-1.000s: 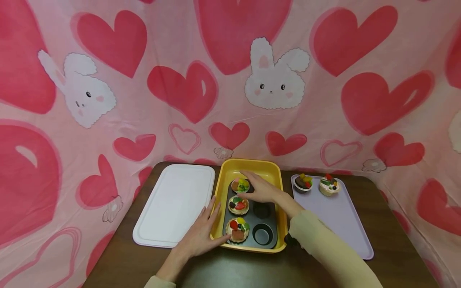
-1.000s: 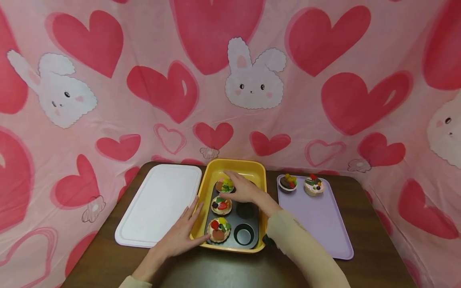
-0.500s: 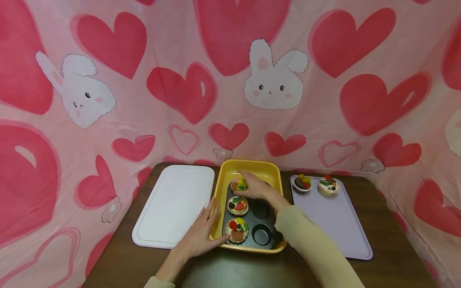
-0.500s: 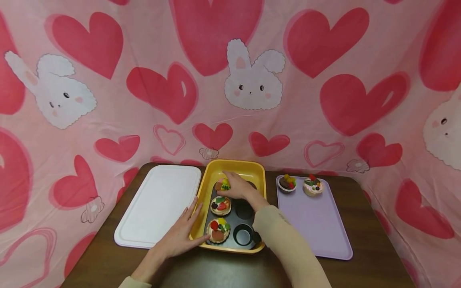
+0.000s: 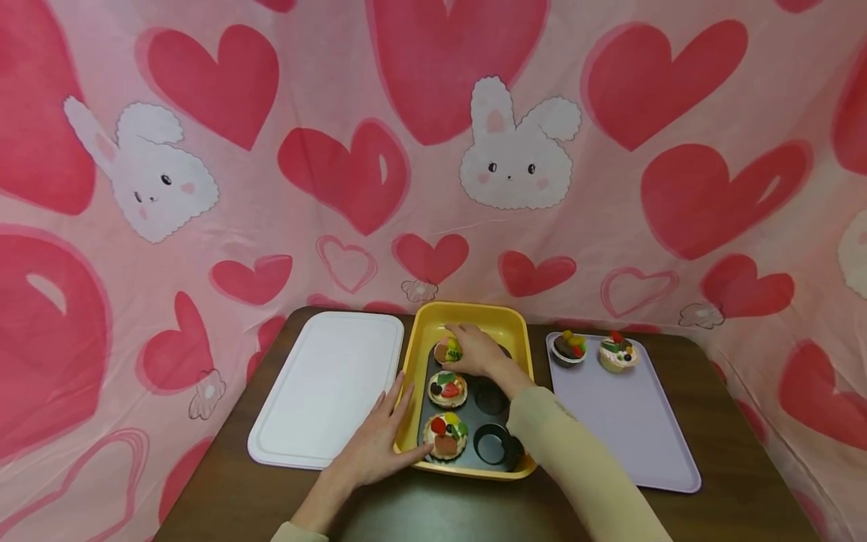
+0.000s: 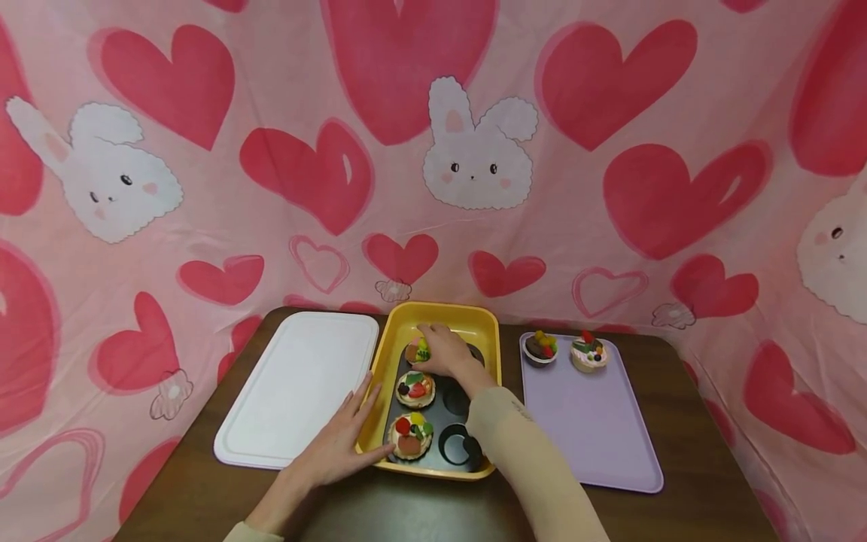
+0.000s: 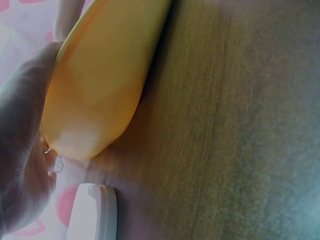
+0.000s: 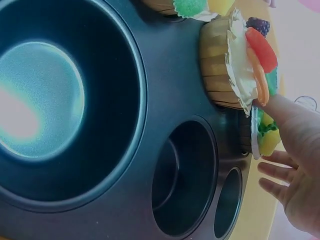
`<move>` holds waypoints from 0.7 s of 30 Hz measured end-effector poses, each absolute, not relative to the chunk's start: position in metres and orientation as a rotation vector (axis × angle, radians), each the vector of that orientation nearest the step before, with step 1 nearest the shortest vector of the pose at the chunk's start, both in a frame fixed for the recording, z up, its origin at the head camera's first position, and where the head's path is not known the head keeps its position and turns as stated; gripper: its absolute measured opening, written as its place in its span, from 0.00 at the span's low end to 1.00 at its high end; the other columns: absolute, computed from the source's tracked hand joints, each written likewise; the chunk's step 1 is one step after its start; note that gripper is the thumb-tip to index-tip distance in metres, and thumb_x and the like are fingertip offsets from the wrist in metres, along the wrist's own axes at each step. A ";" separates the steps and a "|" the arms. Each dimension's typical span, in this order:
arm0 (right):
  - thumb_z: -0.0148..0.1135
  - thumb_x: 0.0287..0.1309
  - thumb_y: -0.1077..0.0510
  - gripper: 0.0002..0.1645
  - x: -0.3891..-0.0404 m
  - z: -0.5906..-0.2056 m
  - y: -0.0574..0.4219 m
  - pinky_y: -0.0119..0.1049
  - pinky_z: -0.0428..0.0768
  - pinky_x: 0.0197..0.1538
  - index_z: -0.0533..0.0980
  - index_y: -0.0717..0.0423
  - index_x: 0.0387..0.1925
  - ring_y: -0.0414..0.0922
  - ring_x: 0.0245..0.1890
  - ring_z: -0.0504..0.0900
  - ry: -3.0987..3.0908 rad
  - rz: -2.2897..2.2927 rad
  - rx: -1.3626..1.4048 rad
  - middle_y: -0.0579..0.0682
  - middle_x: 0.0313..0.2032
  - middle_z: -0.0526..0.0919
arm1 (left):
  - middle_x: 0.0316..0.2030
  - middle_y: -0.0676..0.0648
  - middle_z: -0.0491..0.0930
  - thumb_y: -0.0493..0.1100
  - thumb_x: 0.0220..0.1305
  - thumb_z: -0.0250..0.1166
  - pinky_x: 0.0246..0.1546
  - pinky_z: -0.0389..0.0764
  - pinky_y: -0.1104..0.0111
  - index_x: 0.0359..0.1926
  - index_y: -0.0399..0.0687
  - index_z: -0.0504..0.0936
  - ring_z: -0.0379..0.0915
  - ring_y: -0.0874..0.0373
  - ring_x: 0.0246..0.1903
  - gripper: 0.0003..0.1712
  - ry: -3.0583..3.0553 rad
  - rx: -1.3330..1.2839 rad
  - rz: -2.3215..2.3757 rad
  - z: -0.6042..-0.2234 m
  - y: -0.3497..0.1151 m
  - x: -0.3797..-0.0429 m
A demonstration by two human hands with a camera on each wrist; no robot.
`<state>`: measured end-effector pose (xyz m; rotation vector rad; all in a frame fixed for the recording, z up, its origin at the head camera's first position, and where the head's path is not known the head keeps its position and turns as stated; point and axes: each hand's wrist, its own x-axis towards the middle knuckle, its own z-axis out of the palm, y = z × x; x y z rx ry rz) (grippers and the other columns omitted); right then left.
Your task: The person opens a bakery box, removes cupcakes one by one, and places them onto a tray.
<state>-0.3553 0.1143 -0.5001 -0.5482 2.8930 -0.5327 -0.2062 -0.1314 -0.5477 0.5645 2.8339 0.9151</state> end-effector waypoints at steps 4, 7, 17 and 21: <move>0.83 0.59 0.41 0.57 -0.354 -0.501 0.117 0.58 0.74 0.82 0.65 0.48 0.83 0.57 0.77 0.75 2.897 -0.541 -0.527 0.57 0.79 0.73 | 0.92 0.55 0.33 0.82 0.62 0.65 0.88 0.54 0.44 0.90 0.54 0.53 0.54 0.37 0.87 0.68 2.837 0.576 0.904 -0.548 -0.131 -0.206; 0.83 0.58 0.41 0.57 -0.355 -0.501 0.118 0.58 0.73 0.82 0.66 0.48 0.83 0.57 0.78 0.74 2.889 -0.561 -0.520 0.56 0.79 0.73 | 0.92 0.55 0.33 0.82 0.62 0.65 0.88 0.54 0.44 0.90 0.54 0.53 0.54 0.38 0.87 0.68 2.838 0.583 0.905 -0.548 -0.131 -0.206; 0.83 0.61 0.50 0.48 -0.359 -0.495 0.109 0.59 0.77 0.79 0.72 0.51 0.79 0.59 0.74 0.76 2.823 -0.535 -0.630 0.62 0.76 0.74 | 0.92 0.53 0.34 0.83 0.62 0.64 0.88 0.53 0.44 0.90 0.54 0.53 0.55 0.38 0.86 0.67 2.825 0.596 0.895 -0.547 -0.132 -0.207; 0.83 0.61 0.53 0.45 -0.362 -0.491 0.103 0.56 0.78 0.78 0.74 0.53 0.77 0.57 0.69 0.78 2.791 -0.473 -0.634 0.61 0.73 0.77 | 0.92 0.52 0.34 0.82 0.63 0.64 0.88 0.54 0.43 0.90 0.53 0.53 0.56 0.39 0.86 0.67 2.825 0.602 0.879 -0.548 -0.133 -0.207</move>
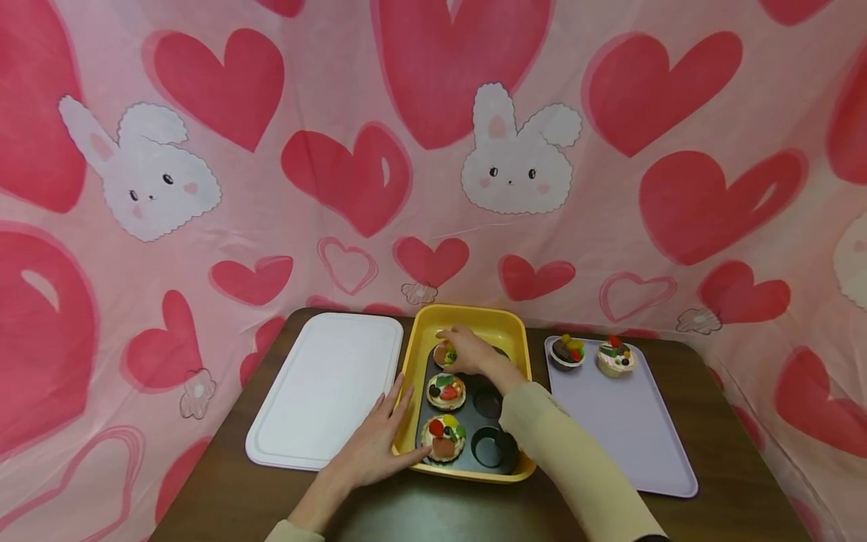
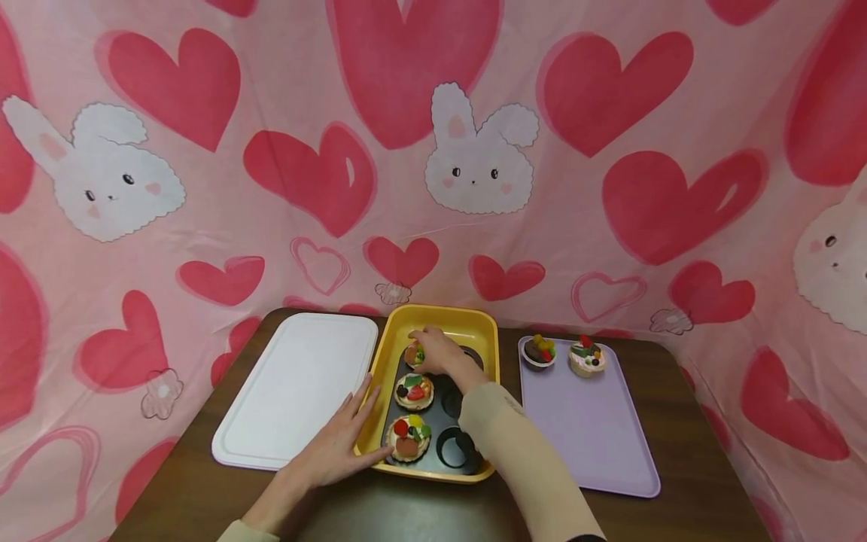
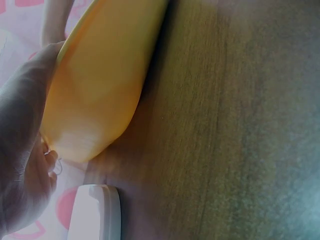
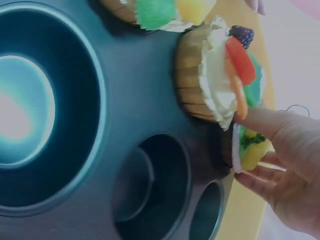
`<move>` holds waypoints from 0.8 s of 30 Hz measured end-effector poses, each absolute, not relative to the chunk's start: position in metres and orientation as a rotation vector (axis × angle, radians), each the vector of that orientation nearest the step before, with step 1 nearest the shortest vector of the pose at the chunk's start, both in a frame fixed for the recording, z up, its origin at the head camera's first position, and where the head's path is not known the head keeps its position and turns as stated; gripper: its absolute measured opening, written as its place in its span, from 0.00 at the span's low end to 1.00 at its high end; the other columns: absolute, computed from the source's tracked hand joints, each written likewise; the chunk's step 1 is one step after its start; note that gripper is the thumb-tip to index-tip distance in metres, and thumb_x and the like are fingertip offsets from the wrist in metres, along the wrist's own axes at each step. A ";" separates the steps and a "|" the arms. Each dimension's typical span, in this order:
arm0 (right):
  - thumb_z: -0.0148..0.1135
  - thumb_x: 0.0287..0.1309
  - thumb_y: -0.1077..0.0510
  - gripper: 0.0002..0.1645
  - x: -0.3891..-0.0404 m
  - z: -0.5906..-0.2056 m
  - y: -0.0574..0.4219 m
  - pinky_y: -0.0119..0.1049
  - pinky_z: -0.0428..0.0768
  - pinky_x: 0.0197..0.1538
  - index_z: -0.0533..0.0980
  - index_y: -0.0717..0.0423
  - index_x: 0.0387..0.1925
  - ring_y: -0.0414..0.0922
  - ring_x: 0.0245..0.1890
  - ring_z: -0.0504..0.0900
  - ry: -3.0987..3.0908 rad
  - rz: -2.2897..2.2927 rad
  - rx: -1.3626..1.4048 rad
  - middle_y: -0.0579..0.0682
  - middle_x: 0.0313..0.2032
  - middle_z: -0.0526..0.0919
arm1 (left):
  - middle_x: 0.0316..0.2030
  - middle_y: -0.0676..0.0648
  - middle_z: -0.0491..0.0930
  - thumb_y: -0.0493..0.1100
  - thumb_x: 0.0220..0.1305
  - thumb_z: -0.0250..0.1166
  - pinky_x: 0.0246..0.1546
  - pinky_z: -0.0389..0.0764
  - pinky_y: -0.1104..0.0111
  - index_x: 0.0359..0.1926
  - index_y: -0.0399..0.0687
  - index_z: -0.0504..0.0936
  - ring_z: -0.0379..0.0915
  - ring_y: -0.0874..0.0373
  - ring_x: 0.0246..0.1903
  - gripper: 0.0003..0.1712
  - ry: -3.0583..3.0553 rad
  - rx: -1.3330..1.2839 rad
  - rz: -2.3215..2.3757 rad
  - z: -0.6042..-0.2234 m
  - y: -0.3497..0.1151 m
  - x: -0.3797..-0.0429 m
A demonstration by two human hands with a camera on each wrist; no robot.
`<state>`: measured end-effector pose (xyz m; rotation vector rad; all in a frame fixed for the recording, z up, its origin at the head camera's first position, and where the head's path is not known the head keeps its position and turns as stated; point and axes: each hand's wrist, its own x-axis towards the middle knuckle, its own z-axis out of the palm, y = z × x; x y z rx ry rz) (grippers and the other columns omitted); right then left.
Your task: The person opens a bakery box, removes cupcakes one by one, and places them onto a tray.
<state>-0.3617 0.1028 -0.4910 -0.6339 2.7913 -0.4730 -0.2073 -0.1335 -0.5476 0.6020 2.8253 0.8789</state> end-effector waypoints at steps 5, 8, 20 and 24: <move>0.84 0.60 0.52 0.41 -0.366 -0.489 0.097 0.53 0.80 0.76 0.78 0.56 0.72 0.54 0.64 0.79 2.791 -0.373 -0.628 0.59 0.67 0.82 | 0.92 0.51 0.35 0.82 0.63 0.64 0.87 0.53 0.43 0.90 0.53 0.53 0.56 0.38 0.86 0.67 2.824 0.609 0.881 -0.548 -0.135 -0.208; 0.84 0.59 0.51 0.44 -0.367 -0.488 0.096 0.52 0.80 0.76 0.76 0.58 0.73 0.54 0.65 0.79 2.802 -0.354 -0.598 0.59 0.67 0.81 | 0.92 0.52 0.34 0.82 0.63 0.64 0.88 0.53 0.44 0.90 0.53 0.53 0.56 0.38 0.86 0.67 2.819 0.601 0.884 -0.547 -0.136 -0.208; 0.87 0.51 0.50 0.32 -0.390 -0.522 0.105 0.49 0.87 0.58 0.81 0.57 0.54 0.50 0.48 0.77 2.842 -0.426 -0.615 0.55 0.51 0.81 | 0.92 0.51 0.36 0.82 0.63 0.65 0.86 0.57 0.39 0.89 0.53 0.54 0.55 0.35 0.86 0.66 2.809 0.592 0.923 -0.546 -0.134 -0.208; 0.89 0.48 0.46 0.39 -0.406 -0.549 0.113 0.48 0.86 0.59 0.80 0.56 0.57 0.50 0.51 0.77 2.849 -0.529 -0.627 0.56 0.55 0.80 | 0.92 0.50 0.36 0.83 0.63 0.64 0.86 0.57 0.40 0.89 0.52 0.54 0.56 0.35 0.86 0.66 2.810 0.598 0.904 -0.547 -0.134 -0.207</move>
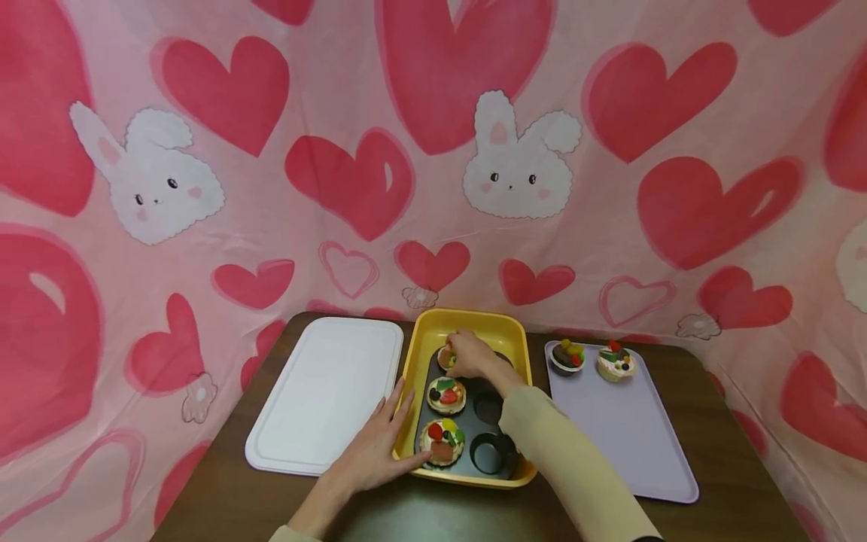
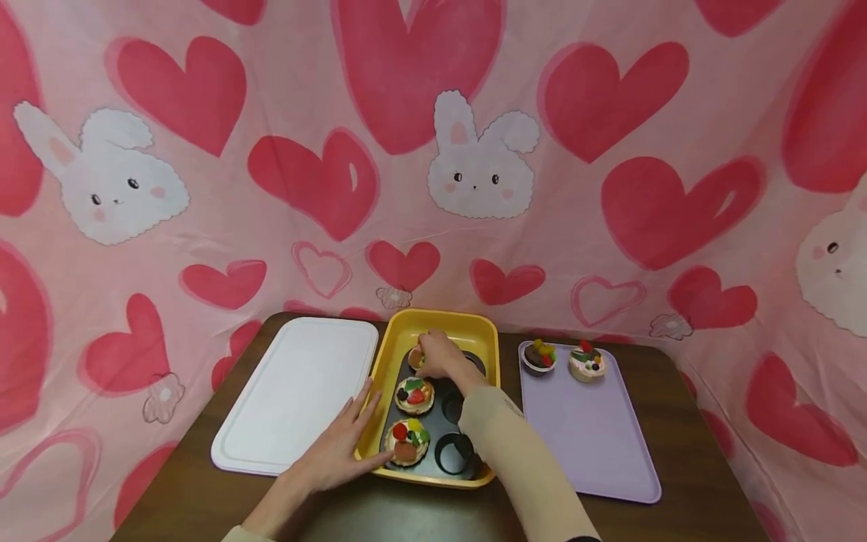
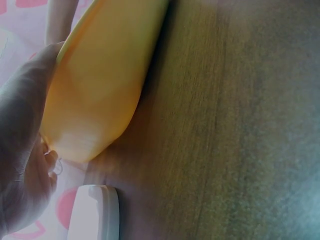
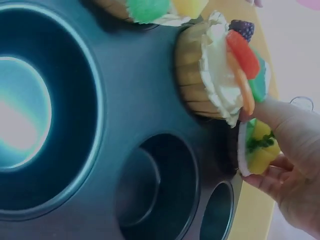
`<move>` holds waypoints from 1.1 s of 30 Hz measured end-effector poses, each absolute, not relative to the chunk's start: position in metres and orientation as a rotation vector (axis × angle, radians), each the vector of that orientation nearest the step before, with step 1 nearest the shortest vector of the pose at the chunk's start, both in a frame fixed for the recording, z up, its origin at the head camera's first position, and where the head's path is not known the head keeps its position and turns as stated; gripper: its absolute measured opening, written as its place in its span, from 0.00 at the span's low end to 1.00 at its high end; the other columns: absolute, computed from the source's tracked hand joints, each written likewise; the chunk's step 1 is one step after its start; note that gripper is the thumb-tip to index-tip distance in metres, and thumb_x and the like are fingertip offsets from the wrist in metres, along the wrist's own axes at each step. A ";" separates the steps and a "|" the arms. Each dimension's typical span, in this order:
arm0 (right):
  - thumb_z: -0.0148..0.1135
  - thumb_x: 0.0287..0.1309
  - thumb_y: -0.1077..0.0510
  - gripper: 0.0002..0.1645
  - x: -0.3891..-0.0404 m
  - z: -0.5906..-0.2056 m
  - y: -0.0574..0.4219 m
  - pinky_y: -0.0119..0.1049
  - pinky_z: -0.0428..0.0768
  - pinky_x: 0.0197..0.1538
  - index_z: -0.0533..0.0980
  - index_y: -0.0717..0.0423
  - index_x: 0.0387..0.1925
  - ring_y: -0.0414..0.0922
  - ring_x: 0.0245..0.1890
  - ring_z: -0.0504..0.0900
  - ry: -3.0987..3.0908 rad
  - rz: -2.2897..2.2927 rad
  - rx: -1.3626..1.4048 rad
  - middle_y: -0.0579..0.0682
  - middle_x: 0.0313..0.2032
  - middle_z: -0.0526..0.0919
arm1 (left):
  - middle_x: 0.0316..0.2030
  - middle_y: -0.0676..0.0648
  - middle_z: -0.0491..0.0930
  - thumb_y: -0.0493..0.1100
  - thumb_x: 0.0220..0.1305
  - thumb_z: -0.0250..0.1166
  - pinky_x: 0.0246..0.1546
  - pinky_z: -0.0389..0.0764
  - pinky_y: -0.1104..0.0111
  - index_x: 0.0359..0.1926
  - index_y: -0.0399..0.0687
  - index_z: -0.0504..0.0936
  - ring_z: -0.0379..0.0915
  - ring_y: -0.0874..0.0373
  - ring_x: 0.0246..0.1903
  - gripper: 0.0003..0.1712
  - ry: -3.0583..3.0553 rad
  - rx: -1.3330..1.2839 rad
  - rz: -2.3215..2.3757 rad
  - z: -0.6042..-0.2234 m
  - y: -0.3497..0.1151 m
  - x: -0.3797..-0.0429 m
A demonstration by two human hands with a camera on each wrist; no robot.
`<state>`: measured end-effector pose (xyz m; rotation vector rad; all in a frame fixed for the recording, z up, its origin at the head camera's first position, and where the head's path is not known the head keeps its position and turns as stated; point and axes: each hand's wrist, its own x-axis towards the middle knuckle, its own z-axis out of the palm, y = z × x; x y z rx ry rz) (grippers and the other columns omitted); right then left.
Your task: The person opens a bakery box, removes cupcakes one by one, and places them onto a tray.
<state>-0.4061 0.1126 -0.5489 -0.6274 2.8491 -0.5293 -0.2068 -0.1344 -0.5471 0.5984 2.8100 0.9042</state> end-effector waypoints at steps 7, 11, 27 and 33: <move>0.86 0.46 0.49 0.42 -0.399 -0.535 0.116 0.48 0.86 0.60 0.79 0.54 0.63 0.53 0.54 0.75 2.906 -0.666 -0.668 0.58 0.58 0.75 | 0.92 0.52 0.36 0.82 0.63 0.65 0.85 0.58 0.40 0.89 0.53 0.55 0.55 0.35 0.86 0.66 2.817 0.592 0.926 -0.547 -0.134 -0.208; 0.86 0.45 0.53 0.40 -0.394 -0.529 0.120 0.46 0.87 0.54 0.80 0.53 0.62 0.52 0.48 0.77 2.876 -0.797 -0.670 0.60 0.57 0.71 | 0.92 0.53 0.35 0.82 0.62 0.65 0.86 0.57 0.40 0.89 0.54 0.54 0.55 0.36 0.86 0.66 2.805 0.587 0.932 -0.548 -0.134 -0.208; 0.86 0.52 0.54 0.44 -0.375 -0.521 0.133 0.48 0.87 0.62 0.66 0.56 0.62 0.53 0.53 0.79 2.711 -1.261 -0.594 0.60 0.55 0.79 | 0.92 0.54 0.33 0.81 0.63 0.65 0.83 0.63 0.38 0.90 0.56 0.53 0.52 0.34 0.87 0.65 2.791 0.549 0.945 -0.548 -0.133 -0.205; 0.85 0.54 0.59 0.35 -0.358 -0.504 0.132 0.51 0.87 0.66 0.72 0.53 0.57 0.51 0.53 0.81 2.710 -1.349 -0.536 0.54 0.53 0.83 | 0.92 0.54 0.33 0.81 0.63 0.65 0.84 0.62 0.39 0.90 0.55 0.53 0.53 0.35 0.87 0.65 2.797 0.562 0.946 -0.548 -0.134 -0.205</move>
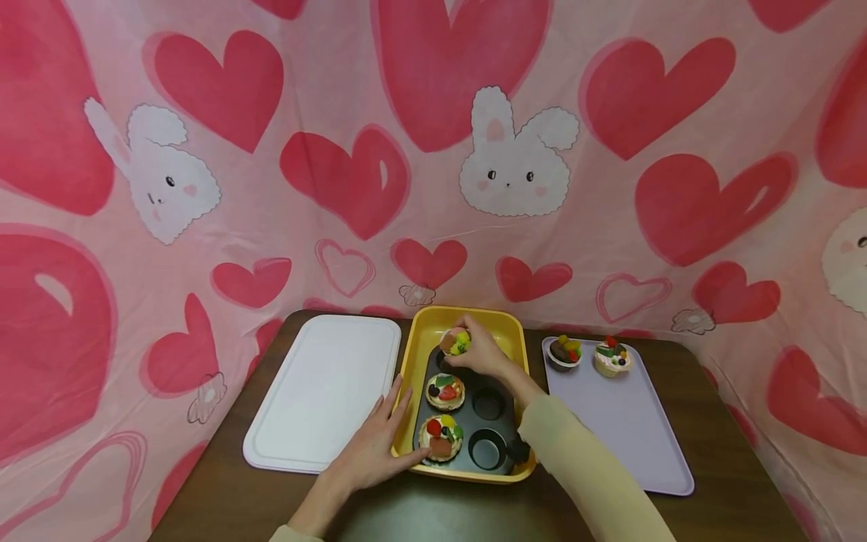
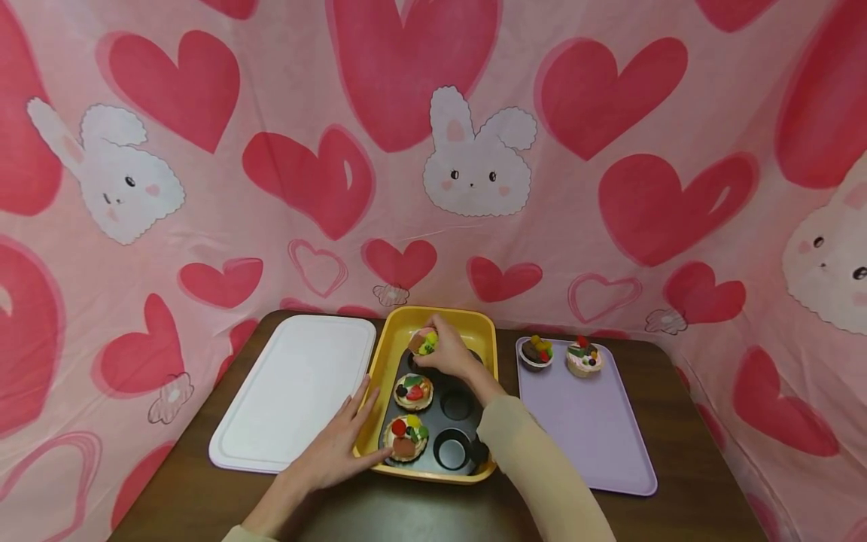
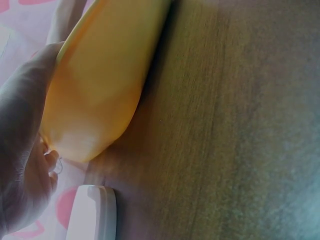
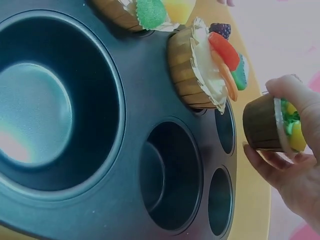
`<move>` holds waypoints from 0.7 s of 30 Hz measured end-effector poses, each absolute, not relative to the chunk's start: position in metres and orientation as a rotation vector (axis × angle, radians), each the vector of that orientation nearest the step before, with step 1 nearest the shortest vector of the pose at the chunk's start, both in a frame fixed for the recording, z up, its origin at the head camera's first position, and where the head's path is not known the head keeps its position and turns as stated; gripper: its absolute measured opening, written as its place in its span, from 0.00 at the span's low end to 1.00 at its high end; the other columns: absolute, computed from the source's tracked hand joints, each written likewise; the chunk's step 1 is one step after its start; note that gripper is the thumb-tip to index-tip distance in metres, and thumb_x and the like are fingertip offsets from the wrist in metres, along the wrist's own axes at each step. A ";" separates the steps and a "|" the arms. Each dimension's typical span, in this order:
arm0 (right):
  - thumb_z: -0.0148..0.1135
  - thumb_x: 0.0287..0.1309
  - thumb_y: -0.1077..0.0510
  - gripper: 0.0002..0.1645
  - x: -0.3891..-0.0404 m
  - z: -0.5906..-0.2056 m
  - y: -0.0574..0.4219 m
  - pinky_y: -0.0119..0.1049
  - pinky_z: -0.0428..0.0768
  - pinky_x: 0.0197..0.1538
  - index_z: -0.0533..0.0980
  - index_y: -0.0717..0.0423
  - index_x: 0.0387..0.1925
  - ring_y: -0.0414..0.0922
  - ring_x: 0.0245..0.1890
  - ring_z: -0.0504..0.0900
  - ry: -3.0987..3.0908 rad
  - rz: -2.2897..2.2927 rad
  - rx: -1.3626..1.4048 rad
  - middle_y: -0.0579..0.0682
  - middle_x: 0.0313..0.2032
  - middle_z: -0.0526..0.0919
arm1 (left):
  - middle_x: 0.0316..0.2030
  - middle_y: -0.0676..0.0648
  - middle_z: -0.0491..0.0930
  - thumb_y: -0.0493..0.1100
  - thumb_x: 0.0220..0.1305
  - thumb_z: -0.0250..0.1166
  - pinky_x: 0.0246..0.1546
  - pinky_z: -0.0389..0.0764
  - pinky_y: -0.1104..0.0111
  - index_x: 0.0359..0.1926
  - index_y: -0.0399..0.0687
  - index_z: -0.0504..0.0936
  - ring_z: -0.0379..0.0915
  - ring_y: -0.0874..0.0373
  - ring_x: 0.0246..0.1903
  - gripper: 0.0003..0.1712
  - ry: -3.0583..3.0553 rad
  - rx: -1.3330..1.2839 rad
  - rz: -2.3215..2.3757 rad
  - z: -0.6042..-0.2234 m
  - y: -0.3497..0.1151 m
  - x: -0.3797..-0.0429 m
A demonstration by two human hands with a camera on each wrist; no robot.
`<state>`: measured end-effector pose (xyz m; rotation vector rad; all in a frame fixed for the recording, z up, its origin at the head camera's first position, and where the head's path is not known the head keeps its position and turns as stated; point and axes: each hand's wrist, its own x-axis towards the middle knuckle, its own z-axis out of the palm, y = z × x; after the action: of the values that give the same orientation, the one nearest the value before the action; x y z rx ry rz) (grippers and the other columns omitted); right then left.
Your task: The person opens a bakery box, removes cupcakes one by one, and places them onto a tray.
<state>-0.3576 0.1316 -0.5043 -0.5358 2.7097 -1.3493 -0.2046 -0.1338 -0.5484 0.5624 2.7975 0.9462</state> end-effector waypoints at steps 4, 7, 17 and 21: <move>0.82 0.58 0.60 0.36 -0.348 -0.497 0.132 0.55 0.86 0.69 0.73 0.57 0.65 0.54 0.55 0.82 2.712 -1.395 -0.518 0.59 0.58 0.83 | 0.92 0.55 0.33 0.81 0.63 0.65 0.84 0.62 0.40 0.90 0.55 0.53 0.53 0.35 0.87 0.66 2.801 0.562 0.943 -0.548 -0.134 -0.205; 0.81 0.60 0.59 0.43 -0.346 -0.497 0.134 0.54 0.86 0.71 0.67 0.57 0.70 0.56 0.58 0.82 2.704 -1.424 -0.437 0.61 0.62 0.81 | 0.92 0.55 0.33 0.81 0.63 0.65 0.83 0.62 0.39 0.90 0.56 0.53 0.53 0.35 0.87 0.65 2.799 0.556 0.940 -0.548 -0.134 -0.205; 0.83 0.58 0.58 0.42 -0.342 -0.498 0.140 0.58 0.82 0.75 0.68 0.60 0.66 0.59 0.60 0.80 2.660 -1.601 -0.283 0.64 0.63 0.79 | 0.92 0.55 0.32 0.82 0.63 0.63 0.83 0.62 0.38 0.89 0.57 0.58 0.52 0.34 0.87 0.63 2.807 0.548 0.933 -0.549 -0.133 -0.206; 0.81 0.60 0.60 0.40 -0.339 -0.499 0.146 0.59 0.82 0.74 0.71 0.62 0.69 0.59 0.60 0.81 2.644 -1.655 -0.316 0.64 0.63 0.81 | 0.92 0.55 0.33 0.82 0.63 0.64 0.84 0.62 0.38 0.88 0.57 0.58 0.53 0.35 0.87 0.63 2.806 0.548 0.939 -0.550 -0.133 -0.206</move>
<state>-0.3387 0.1457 -0.4991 -0.3159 2.6440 -1.6547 -0.2058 -0.1332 -0.5501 0.5484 2.8065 0.9390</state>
